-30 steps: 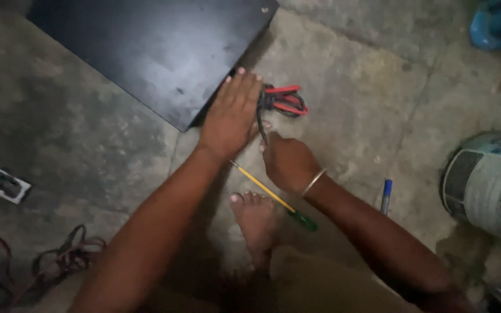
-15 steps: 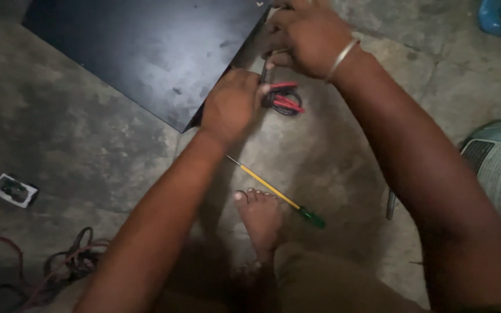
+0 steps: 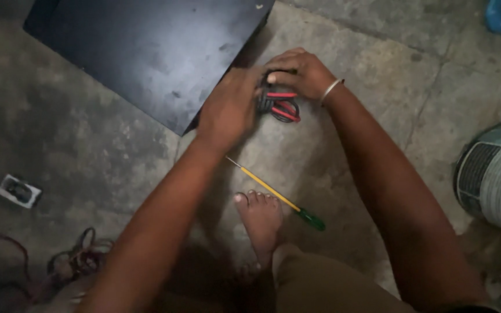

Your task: The person uses a screwdriver to remove screws from a black metal box, then handles and coils red and black wires attached to it. They also use a marker to write on the box surface.

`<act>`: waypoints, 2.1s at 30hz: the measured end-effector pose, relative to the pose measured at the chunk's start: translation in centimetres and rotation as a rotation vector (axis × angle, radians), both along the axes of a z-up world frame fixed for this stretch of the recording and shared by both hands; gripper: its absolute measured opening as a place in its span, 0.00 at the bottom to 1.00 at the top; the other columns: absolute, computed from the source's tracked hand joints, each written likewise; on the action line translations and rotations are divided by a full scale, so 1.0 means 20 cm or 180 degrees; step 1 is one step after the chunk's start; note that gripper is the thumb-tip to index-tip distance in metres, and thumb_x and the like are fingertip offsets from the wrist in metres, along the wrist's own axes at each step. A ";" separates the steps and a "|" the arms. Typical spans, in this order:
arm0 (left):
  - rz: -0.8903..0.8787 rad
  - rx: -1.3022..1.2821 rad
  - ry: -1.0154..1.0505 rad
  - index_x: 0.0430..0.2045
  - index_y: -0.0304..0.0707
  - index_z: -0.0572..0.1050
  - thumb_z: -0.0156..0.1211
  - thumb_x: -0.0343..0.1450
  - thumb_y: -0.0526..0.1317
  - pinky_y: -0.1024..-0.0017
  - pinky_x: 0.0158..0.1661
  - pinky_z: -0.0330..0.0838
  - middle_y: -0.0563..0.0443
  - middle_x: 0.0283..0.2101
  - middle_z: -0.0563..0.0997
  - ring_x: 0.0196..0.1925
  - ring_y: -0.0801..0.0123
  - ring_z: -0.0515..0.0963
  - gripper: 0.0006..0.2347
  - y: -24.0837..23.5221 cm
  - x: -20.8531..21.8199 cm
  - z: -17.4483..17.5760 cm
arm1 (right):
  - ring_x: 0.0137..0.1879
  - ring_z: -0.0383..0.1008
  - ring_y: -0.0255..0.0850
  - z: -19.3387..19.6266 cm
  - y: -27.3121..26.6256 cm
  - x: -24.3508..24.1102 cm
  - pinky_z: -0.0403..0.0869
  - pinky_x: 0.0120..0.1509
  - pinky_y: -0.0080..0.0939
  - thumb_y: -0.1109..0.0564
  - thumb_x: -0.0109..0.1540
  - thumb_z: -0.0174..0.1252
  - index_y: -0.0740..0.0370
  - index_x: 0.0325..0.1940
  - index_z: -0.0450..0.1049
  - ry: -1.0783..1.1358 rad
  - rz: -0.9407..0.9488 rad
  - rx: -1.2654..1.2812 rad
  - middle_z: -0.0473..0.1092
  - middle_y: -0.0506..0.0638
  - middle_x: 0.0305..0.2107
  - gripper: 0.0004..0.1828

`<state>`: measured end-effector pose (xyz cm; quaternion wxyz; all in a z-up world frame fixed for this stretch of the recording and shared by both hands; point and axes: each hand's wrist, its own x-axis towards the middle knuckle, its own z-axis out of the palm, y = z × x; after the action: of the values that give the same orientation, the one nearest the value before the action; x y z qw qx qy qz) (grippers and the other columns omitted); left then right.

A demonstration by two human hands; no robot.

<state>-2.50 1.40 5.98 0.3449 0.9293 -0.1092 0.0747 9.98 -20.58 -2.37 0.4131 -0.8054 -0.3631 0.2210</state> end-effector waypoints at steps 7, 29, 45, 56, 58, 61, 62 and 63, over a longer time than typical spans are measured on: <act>-0.0394 0.1727 -0.0435 0.69 0.31 0.65 0.51 0.74 0.39 0.51 0.74 0.46 0.41 0.70 0.69 0.75 0.54 0.61 0.25 -0.09 -0.15 -0.12 | 0.49 0.79 0.36 -0.05 0.01 -0.02 0.75 0.57 0.39 0.49 0.67 0.62 0.63 0.53 0.80 0.1234 -0.0196 -0.0119 0.80 0.52 0.44 0.17; -0.1561 0.1884 0.1137 0.38 0.38 0.80 0.75 0.56 0.52 0.53 0.64 0.61 0.43 0.44 0.81 0.53 0.53 0.77 0.23 -0.08 0.29 -0.05 | 0.44 0.77 0.35 -0.27 0.06 -1.03 0.79 0.49 0.40 0.58 0.68 0.61 0.63 0.57 0.72 0.2112 -0.2263 0.1294 0.76 0.47 0.41 0.13; -0.1255 0.2132 -0.0129 0.31 0.45 0.85 0.61 0.62 0.43 0.45 0.70 0.38 0.52 0.52 0.81 0.74 0.53 0.61 0.09 -0.11 0.19 -0.24 | 0.47 0.75 0.42 -0.24 0.52 -1.32 0.74 0.56 0.41 0.64 0.69 0.49 0.56 0.55 0.71 0.0269 -0.2408 0.0451 0.73 0.48 0.39 0.12; -0.1423 0.2320 0.1111 0.35 0.44 0.85 0.57 0.69 0.39 0.45 0.65 0.51 0.50 0.46 0.83 0.59 0.57 0.72 0.09 -0.19 0.25 -0.32 | 0.62 0.73 0.46 -0.34 0.35 -1.13 0.71 0.67 0.44 0.67 0.62 0.59 0.67 0.68 0.58 0.1085 -0.1894 0.0955 0.69 0.56 0.57 0.30; -0.1374 0.2384 0.0933 0.36 0.44 0.85 0.58 0.71 0.39 0.45 0.67 0.54 0.52 0.46 0.84 0.60 0.58 0.73 0.08 -0.17 0.27 -0.29 | 0.59 0.74 0.50 -0.38 0.44 -1.00 0.71 0.66 0.51 0.62 0.62 0.60 0.70 0.65 0.62 0.3945 -0.2298 0.2773 0.69 0.61 0.56 0.28; -0.1560 0.2169 0.1351 0.36 0.47 0.85 0.66 0.63 0.44 0.44 0.65 0.50 0.50 0.47 0.82 0.60 0.57 0.70 0.11 -0.15 0.28 -0.23 | 0.55 0.79 0.48 -0.42 0.47 -0.93 0.75 0.64 0.47 0.57 0.63 0.63 0.67 0.58 0.73 0.2924 -0.1705 0.0666 0.76 0.60 0.53 0.21; -0.1604 0.2116 0.1479 0.37 0.51 0.85 0.66 0.63 0.44 0.44 0.66 0.50 0.51 0.47 0.82 0.60 0.56 0.70 0.11 -0.15 0.29 -0.20 | 0.53 0.80 0.45 -0.43 0.47 -0.92 0.77 0.63 0.43 0.56 0.63 0.64 0.65 0.55 0.77 0.1589 -0.1264 -0.0761 0.79 0.57 0.52 0.17; -0.1620 0.2052 0.1603 0.37 0.54 0.85 0.67 0.63 0.44 0.44 0.66 0.50 0.51 0.48 0.82 0.61 0.55 0.70 0.11 -0.14 0.30 -0.18 | 0.55 0.79 0.45 -0.42 0.45 -0.92 0.76 0.63 0.43 0.58 0.64 0.63 0.66 0.57 0.74 0.1496 -0.1553 -0.0362 0.78 0.57 0.52 0.18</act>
<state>3.58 -1.42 2.32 0.0623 0.9218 -0.2639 -0.2771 -8.48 -11.66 -10.75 0.4806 -0.8173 -0.0417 0.3150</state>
